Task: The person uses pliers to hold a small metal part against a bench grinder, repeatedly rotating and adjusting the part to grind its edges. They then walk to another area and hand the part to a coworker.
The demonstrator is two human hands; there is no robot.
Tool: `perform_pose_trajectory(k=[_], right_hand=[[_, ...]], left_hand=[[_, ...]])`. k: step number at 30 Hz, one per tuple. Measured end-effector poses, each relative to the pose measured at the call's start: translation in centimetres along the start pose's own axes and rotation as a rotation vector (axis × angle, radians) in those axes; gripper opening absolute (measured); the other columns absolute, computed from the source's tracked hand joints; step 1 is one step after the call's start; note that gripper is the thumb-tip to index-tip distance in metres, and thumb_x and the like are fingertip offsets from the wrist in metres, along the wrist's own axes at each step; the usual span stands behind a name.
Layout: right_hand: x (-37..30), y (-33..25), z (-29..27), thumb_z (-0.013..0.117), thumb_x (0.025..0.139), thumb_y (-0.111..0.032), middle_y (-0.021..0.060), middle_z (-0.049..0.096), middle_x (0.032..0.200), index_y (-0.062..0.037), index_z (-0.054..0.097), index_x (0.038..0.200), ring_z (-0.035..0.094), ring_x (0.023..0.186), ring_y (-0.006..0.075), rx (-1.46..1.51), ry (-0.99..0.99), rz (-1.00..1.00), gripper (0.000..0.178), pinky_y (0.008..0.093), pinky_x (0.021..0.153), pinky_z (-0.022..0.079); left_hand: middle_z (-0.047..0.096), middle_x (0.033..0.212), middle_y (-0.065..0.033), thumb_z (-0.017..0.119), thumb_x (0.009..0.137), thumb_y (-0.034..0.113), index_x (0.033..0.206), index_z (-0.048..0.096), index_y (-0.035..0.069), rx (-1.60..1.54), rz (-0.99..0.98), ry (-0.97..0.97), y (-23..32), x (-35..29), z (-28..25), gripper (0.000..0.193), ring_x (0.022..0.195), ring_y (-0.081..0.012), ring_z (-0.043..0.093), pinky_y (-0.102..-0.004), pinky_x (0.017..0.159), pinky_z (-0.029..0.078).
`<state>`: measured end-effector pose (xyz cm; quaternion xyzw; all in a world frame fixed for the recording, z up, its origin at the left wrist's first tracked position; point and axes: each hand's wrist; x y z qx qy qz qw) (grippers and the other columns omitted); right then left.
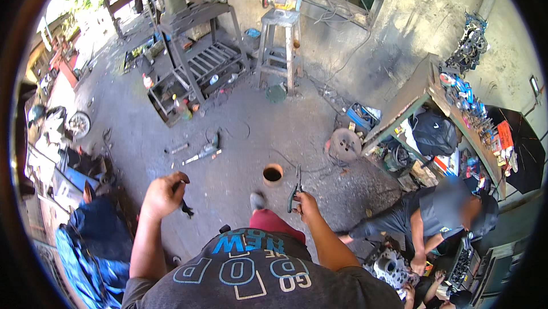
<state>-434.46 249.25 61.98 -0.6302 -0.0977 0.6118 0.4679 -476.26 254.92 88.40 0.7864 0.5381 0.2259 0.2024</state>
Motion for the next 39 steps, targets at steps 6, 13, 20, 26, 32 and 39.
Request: perform_pose_trajectory(k=[6, 13, 20, 26, 32, 39], right_hand=[[9.9, -15.6, 10.8, 0.062, 0.092, -0.031, 0.0109, 0.066, 0.103, -0.0063, 0.061, 0.11, 0.039, 0.044, 0.0103, -0.038, -0.124, -0.084, 0.03, 0.0382, 0.06, 0.051], [22.2, -30.7, 22.1, 0.06, 0.091, -0.028, 0.0055, 0.067, 0.106, -0.0106, 0.062, 0.113, 0.04, 0.046, 0.0105, 0.029, -0.191, -0.185, 0.028, 0.0385, 0.068, 0.048], [30.5, -39.3, 31.8, 0.056, 0.09, -0.027, 0.0027, 0.068, 0.115, -0.0151, 0.063, 0.112, 0.038, 0.043, 0.0118, 0.131, -0.121, -0.16, 0.026, 0.0361, 0.071, 0.043], [37.4, -43.2, 32.1, 0.059, 0.09, -0.029, 0.0015, 0.066, 0.108, -0.0123, 0.062, 0.116, 0.035, 0.045, 0.0109, 0.252, -0.036, -0.132, 0.031, 0.0384, 0.071, 0.042], [42.6, -48.6, 30.1, 0.061, 0.091, -0.026, 0.0042, 0.066, 0.108, -0.0098, 0.061, 0.115, 0.041, 0.046, 0.0104, 0.244, -0.029, -0.195, 0.029, 0.0391, 0.063, 0.049], [52.5, -61.1, 24.8, 0.063, 0.094, -0.02, 0.0007, 0.06, 0.072, -0.0009, 0.066, 0.114, 0.043, 0.044, 0.0087, 0.045, -0.092, -0.27, 0.028, 0.0307, 0.056, 0.05]], left_hand=[[0.07, 0.099, -0.016, 0.054, 0.078, 0.0, 0.1, 0.071, 0.01, 0.086, -0.067, -0.237, -6.3, 15.3, -1.9, 0.03, 0.093, -0.0366, 0.067, -0.0448, 0.082, 0.054], [0.071, 0.104, -0.0124, 0.065, 0.07, -0.005, 0.095, 0.073, 0.009, 0.486, 0.29, 0.069, -13.3, 41.2, -15.8, 0.031, 0.102, -0.033, 0.067, -0.0445, 0.084, 0.054], [0.07, 0.104, -0.0146, 0.066, 0.081, 0.01, 0.097, 0.072, 0.007, 0.712, 0.631, 0.499, -8.9, 74.0, -21.9, 0.017, 0.102, -0.0353, 0.066, -0.0462, 0.083, 0.054], [0.069, 0.104, -0.0157, 0.064, 0.085, 0.016, 0.099, 0.072, 0.008, 0.757, 0.774, 0.513, -6.5, 98.4, -16.4, 0.018, 0.101, -0.0362, 0.067, -0.0465, 0.083, 0.054], [0.07, 0.104, -0.0186, 0.059, 0.089, 0.025, 0.102, 0.073, 0.005, 0.525, 0.691, 0.362, -11.5, 110.3, -8.6, 0.027, 0.099, -0.0381, 0.067, -0.0487, 0.085, 0.053], [0.071, 0.099, -0.0215, 0.063, 0.083, 0.021, 0.136, 0.058, 0.012, -0.02, 0.091, -0.182, -17.0, 109.8, 15.5, 0.054, 0.094, -0.0393, 0.068, -0.0447, 0.086, 0.054]])
Point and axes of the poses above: each hand's wrist, its own x-axis towards the middle knuckle, its own z-axis out of the palm, y = z × x
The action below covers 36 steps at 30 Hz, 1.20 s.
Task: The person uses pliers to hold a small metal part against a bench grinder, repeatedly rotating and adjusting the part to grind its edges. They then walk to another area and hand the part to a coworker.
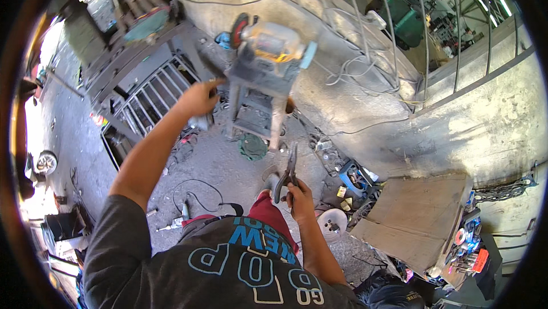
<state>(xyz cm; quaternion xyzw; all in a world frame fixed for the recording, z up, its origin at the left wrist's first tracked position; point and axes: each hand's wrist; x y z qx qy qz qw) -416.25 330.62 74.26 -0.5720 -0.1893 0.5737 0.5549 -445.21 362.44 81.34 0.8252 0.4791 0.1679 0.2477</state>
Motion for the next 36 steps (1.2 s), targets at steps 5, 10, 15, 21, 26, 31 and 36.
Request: perform_pose_trajectory(k=[5, 10, 15, 21, 26, 31, 36], right_hand=[[6.8, -7.7, -6.2, 0.063, 0.092, -0.016, 0.0038, 0.065, 0.084, 0.0025, 0.064, 0.113, 0.044, 0.042, 0.0085, -0.233, -0.071, 0.121, 0.028, 0.0282, 0.053, 0.05], [11.9, -12.1, -8.0, 0.063, 0.092, -0.017, 0.0036, 0.062, 0.078, 0.0021, 0.064, 0.113, 0.044, 0.043, 0.008, -0.267, -0.036, 0.181, 0.029, 0.028, 0.053, 0.05], [14.5, -14.5, -7.1, 0.063, 0.092, -0.019, 0.0004, 0.049, 0.056, 0.0026, 0.063, 0.113, 0.044, 0.043, 0.0086, -0.294, -0.002, 0.179, 0.03, 0.028, 0.056, 0.051], [16.8, -17.2, -4.1, 0.062, 0.094, -0.017, -0.002, 0.048, 0.058, 0.0012, 0.064, 0.106, 0.041, 0.045, 0.0072, -0.378, -0.004, 0.139, 0.022, 0.0249, 0.055, 0.049], [18.0, -20.0, -1.8, 0.064, 0.095, -0.018, -0.0043, 0.05, 0.063, 0.0004, 0.065, 0.111, 0.043, 0.049, 0.0042, -0.499, -0.062, 0.066, 0.024, 0.0225, 0.05, 0.04], [19.8, -21.2, -0.7, 0.066, 0.095, -0.016, -0.002, 0.059, 0.078, 0.0009, 0.063, 0.113, 0.048, 0.059, 0.0027, -0.597, -0.112, 0.068, 0.025, 0.0208, 0.052, 0.036], [22.2, -21.9, -1.7, 0.065, 0.096, -0.019, -0.0014, 0.059, 0.08, -0.0001, 0.061, 0.112, 0.049, 0.061, 0.0043, -0.732, -0.288, -0.137, 0.025, 0.0216, 0.055, 0.04]], left_hand=[[0.069, 0.106, -0.0268, 0.071, 0.078, 0.02, 0.156, 0.027, 0.002, -0.349, -0.192, -0.031, 3.0, 9.2, 11.0, 0.091, 0.1, -0.0392, 0.067, -0.0404, 0.089, 0.052], [0.068, 0.11, -0.0285, 0.072, 0.077, 0.022, 0.157, 0.014, -0.003, -0.537, -0.347, -0.024, 3.2, 15.9, 16.3, 0.102, 0.106, -0.0399, 0.066, -0.0393, 0.094, 0.05], [0.069, 0.108, -0.0259, 0.072, 0.078, 0.027, 0.158, 0.009, -0.001, -0.518, -0.341, -0.091, 2.5, 18.1, 17.5, 0.105, 0.103, -0.0363, 0.067, -0.0376, 0.092, 0.05], [0.07, 0.105, -0.0256, 0.074, 0.079, 0.026, 0.154, 0.029, 0.001, -0.607, -0.334, -0.128, 2.3, 16.9, 16.1, 0.091, 0.098, -0.0353, 0.068, -0.0387, 0.089, 0.052], [0.071, 0.102, -0.0207, 0.074, 0.084, 0.027, 0.129, 0.064, 0.007, -0.58, -0.243, -0.343, 4.1, 14.0, 12.1, 0.05, 0.093, -0.0311, 0.07, -0.0388, 0.086, 0.053], [0.072, 0.099, -0.0136, 0.076, 0.087, 0.023, 0.124, 0.067, 0.004, -0.88, -0.046, -0.597, 9.0, 13.7, 11.6, 0.043, 0.087, -0.0209, 0.067, -0.034, 0.08, 0.053], [0.066, 0.084, -0.0051, 0.076, 0.088, 0.019, 0.117, 0.067, 0.001, -1.038, 0.034, -0.531, 13.9, 14.7, 13.3, 0.035, 0.075, -0.0098, 0.057, -0.0279, 0.068, 0.048]])
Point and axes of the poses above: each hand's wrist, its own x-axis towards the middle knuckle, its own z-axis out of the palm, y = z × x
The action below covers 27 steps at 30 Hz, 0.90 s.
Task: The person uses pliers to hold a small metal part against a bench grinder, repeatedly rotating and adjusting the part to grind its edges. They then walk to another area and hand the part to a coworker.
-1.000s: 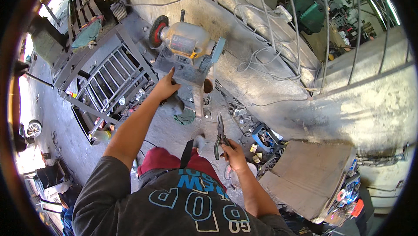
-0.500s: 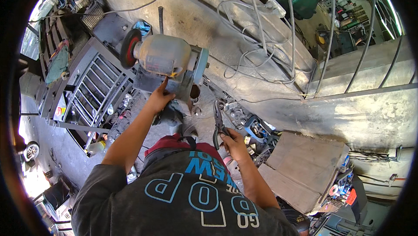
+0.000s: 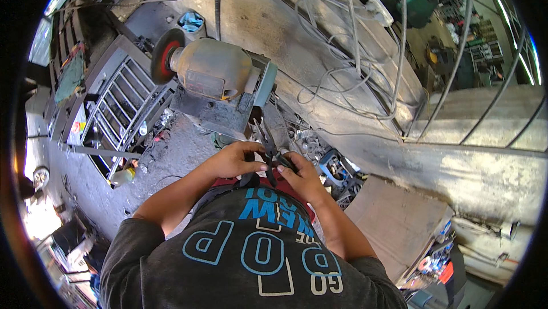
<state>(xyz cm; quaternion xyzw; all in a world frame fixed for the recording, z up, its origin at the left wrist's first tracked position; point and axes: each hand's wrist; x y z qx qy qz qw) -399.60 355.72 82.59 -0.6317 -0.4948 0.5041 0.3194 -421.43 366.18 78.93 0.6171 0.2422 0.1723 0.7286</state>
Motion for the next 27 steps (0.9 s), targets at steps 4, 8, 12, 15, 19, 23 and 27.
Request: perform_pose_trajectory(k=[4, 8, 12, 15, 19, 23, 27], right_hand=[[0.1, 1.1, -3.4, 0.064, 0.096, -0.021, -0.0005, 0.056, 0.078, 0.0, 0.057, 0.114, 0.049, 0.06, 0.0062, 0.128, -0.141, 0.038, 0.028, 0.0257, 0.058, 0.046], [0.6, 2.9, -7.0, 0.062, 0.097, -0.022, 0.0001, 0.058, 0.076, 0.0003, 0.057, 0.114, 0.051, 0.059, 0.0079, 0.09, -0.251, 0.06, 0.028, 0.0258, 0.058, 0.046], [1.4, 4.3, -10.1, 0.061, 0.097, -0.02, 0.0025, 0.061, 0.078, -0.0006, 0.059, 0.113, 0.058, 0.062, 0.0091, -0.127, -0.34, -0.195, 0.025, 0.0264, 0.059, 0.047], [1.3, 4.4, -11.0, 0.063, 0.096, -0.023, 0.0164, 0.065, 0.084, 0.0006, 0.059, 0.111, 0.064, 0.076, 0.0256, -0.094, -0.467, -0.089, 0.028, 0.0384, 0.07, 0.049], [1.0, 3.7, -10.7, 0.06, 0.098, -0.023, 0.0193, 0.065, 0.084, 0.0009, 0.056, 0.107, 0.065, 0.075, 0.0288, -0.112, -0.568, -0.178, 0.026, 0.0405, 0.07, 0.049], [1.6, 3.2, -9.6, 0.058, 0.099, -0.028, 0.0229, 0.065, 0.082, 0.0009, 0.055, 0.104, 0.065, 0.076, 0.0382, -0.193, -0.613, -0.243, 0.029, 0.0443, 0.07, 0.049], [3.0, 3.3, -7.7, 0.057, 0.101, -0.032, 0.0181, 0.065, 0.075, 0.0003, 0.055, 0.097, 0.066, 0.071, 0.0324, -0.255, -0.584, -0.248, 0.033, 0.0417, 0.065, 0.049]], left_hand=[[0.062, 0.08, -0.008, 0.071, 0.093, 0.023, 0.108, 0.065, -0.002, 0.086, -0.037, 0.082, 0.6, 1.6, 3.2, 0.03, 0.074, -0.0148, 0.058, -0.0317, 0.067, 0.047], [0.062, 0.08, -0.0185, 0.065, 0.095, 0.025, 0.11, 0.061, -0.003, 0.186, 0.003, 0.274, 0.7, 3.0, 7.4, 0.032, 0.074, -0.0292, 0.063, -0.04, 0.068, 0.048], [0.065, 0.085, -0.0231, 0.065, 0.095, 0.026, 0.108, 0.058, -0.002, 0.259, -0.017, 0.444, 1.1, 2.7, 11.3, 0.031, 0.079, -0.0384, 0.065, -0.0439, 0.069, 0.049], [0.066, 0.082, -0.0233, 0.069, 0.092, 0.028, 0.107, 0.059, 0.0, 0.347, -0.146, 0.538, 2.1, 2.0, 13.9, 0.034, 0.077, -0.0407, 0.066, -0.0455, 0.067, 0.05], [0.065, 0.075, -0.0222, 0.07, 0.09, 0.031, 0.103, 0.059, 0.001, 0.572, -0.268, 0.659, 3.4, 1.1, 15.9, 0.034, 0.074, -0.0443, 0.065, -0.0498, 0.064, 0.05], [0.067, 0.081, -0.0225, 0.07, 0.089, 0.031, 0.11, 0.061, 0.003, 0.673, -0.351, 0.708, 3.7, 0.3, 15.9, 0.036, 0.077, -0.043, 0.066, -0.05, 0.066, 0.051], [0.07, 0.086, -0.0211, 0.07, 0.088, 0.029, 0.118, 0.062, 0.006, 0.677, -0.425, 0.716, 3.4, -0.1, 14.2, 0.039, 0.082, -0.0416, 0.068, -0.0485, 0.07, 0.053]])
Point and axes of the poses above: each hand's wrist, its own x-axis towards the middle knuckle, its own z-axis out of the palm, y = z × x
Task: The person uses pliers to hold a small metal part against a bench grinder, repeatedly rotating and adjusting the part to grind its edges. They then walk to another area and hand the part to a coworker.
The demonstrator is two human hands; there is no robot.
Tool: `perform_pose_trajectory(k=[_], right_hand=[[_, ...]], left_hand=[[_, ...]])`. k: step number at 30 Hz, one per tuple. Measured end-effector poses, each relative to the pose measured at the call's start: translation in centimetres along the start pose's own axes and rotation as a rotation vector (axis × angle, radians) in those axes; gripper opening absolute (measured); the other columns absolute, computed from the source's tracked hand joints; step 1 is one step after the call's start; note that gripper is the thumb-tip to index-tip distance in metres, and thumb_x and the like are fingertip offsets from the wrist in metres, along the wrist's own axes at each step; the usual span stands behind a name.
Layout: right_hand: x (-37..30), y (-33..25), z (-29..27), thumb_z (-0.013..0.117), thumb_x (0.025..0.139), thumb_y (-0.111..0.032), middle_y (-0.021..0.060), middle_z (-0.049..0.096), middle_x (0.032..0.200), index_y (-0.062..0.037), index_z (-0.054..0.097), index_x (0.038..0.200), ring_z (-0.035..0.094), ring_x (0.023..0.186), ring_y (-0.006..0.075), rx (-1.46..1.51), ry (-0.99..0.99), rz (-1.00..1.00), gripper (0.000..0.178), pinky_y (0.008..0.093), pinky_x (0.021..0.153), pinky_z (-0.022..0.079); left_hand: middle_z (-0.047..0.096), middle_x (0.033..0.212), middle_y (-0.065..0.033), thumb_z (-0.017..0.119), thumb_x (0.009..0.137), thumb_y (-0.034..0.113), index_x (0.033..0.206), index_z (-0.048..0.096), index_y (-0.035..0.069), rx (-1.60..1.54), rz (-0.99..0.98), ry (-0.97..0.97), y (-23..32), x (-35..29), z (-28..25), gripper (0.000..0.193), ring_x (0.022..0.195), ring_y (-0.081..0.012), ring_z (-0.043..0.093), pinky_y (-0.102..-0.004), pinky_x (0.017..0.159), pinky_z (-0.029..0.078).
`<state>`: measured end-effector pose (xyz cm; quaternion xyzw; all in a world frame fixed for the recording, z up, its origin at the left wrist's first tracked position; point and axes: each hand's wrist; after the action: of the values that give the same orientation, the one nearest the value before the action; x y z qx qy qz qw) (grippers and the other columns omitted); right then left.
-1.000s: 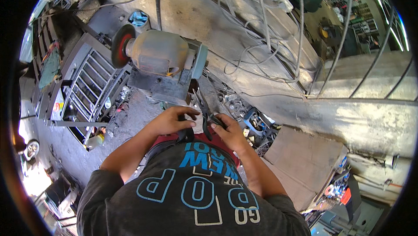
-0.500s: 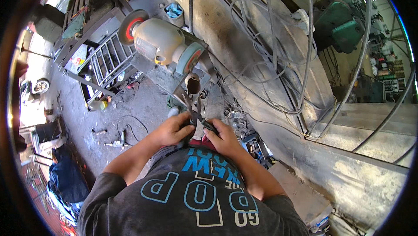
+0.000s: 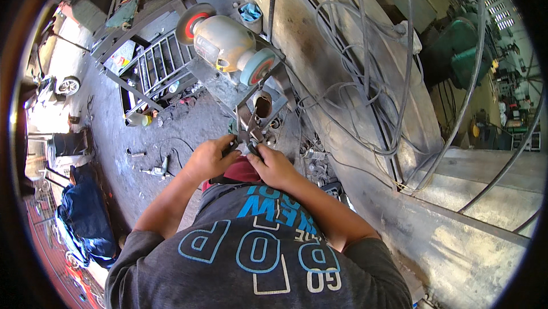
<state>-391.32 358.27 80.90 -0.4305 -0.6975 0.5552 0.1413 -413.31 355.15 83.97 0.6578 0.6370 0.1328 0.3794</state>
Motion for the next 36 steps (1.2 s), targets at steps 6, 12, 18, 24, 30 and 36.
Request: perform_pose_trajectory(k=[6, 12, 18, 24, 30, 36], right_hand=[[1.6, 0.0, 0.5, 0.056, 0.101, -0.036, 0.0165, 0.066, 0.072, 0.0001, 0.055, 0.092, 0.066, 0.069, 0.0314, -0.021, 0.043, 0.103, 0.037, 0.042, 0.064, 0.049], [2.6, -0.4, 0.7, 0.057, 0.1, -0.038, 0.023, 0.066, 0.078, 0.0005, 0.056, 0.096, 0.066, 0.076, 0.0416, -0.024, 0.081, 0.144, 0.039, 0.0466, 0.067, 0.049], [2.9, -0.4, 0.6, 0.059, 0.098, -0.036, 0.0244, 0.065, 0.08, 0.0005, 0.058, 0.098, 0.065, 0.077, 0.0435, 0.024, 0.106, 0.145, 0.036, 0.0468, 0.067, 0.048], [2.6, -0.2, -1.0, 0.061, 0.097, -0.031, 0.0249, 0.066, 0.085, -0.0021, 0.059, 0.101, 0.063, 0.083, 0.0477, -0.11, 0.13, 0.087, 0.029, 0.052, 0.07, 0.048], [2.7, -0.4, -2.0, 0.061, 0.097, -0.032, 0.0244, 0.065, 0.084, -0.002, 0.057, 0.099, 0.063, 0.081, 0.0469, -0.157, 0.109, 0.083, 0.03, 0.0514, 0.068, 0.047], [3.5, -1.4, -1.4, 0.061, 0.097, -0.037, 0.0242, 0.065, 0.082, -0.0022, 0.055, 0.095, 0.063, 0.08, 0.0474, -0.19, 0.109, 0.036, 0.035, 0.0533, 0.067, 0.048]], left_hand=[[0.072, 0.09, -0.0197, 0.071, 0.087, 0.027, 0.13, 0.058, 0.009, -0.021, 0.016, -0.012, -1.2, 2.5, -1.4, 0.048, 0.085, -0.04, 0.07, -0.0463, 0.074, 0.055], [0.072, 0.089, -0.0205, 0.071, 0.087, 0.025, 0.129, 0.057, 0.008, -0.011, 0.069, -0.076, -2.6, 4.3, -1.9, 0.048, 0.084, -0.0401, 0.07, -0.0473, 0.073, 0.055], [0.071, 0.087, -0.0207, 0.072, 0.087, 0.025, 0.127, 0.056, 0.005, -0.048, 0.134, -0.094, -3.6, 4.9, -1.6, 0.047, 0.081, -0.0411, 0.07, -0.0472, 0.071, 0.055], [0.07, 0.088, -0.0209, 0.074, 0.086, 0.024, 0.117, 0.057, 0.002, -0.106, 0.13, -0.147, -3.3, 5.7, -1.0, 0.041, 0.082, -0.0414, 0.069, -0.0458, 0.069, 0.053], [0.07, 0.091, -0.021, 0.071, 0.089, 0.018, 0.115, 0.058, -0.001, -0.316, 0.121, -0.104, -2.7, 6.0, -0.6, 0.034, 0.084, -0.0349, 0.07, -0.0398, 0.073, 0.052], [0.069, 0.09, -0.0204, 0.07, 0.09, 0.015, 0.122, 0.057, -0.001, -0.314, 0.103, -0.021, -3.0, 5.4, -1.4, 0.038, 0.081, -0.0289, 0.069, -0.0373, 0.074, 0.052]])
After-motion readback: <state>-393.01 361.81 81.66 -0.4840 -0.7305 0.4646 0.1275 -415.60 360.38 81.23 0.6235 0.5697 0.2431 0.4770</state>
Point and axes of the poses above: each hand's wrist, its own x-axis towards the middle knuckle, its own z-axis out of the palm, y = z × x
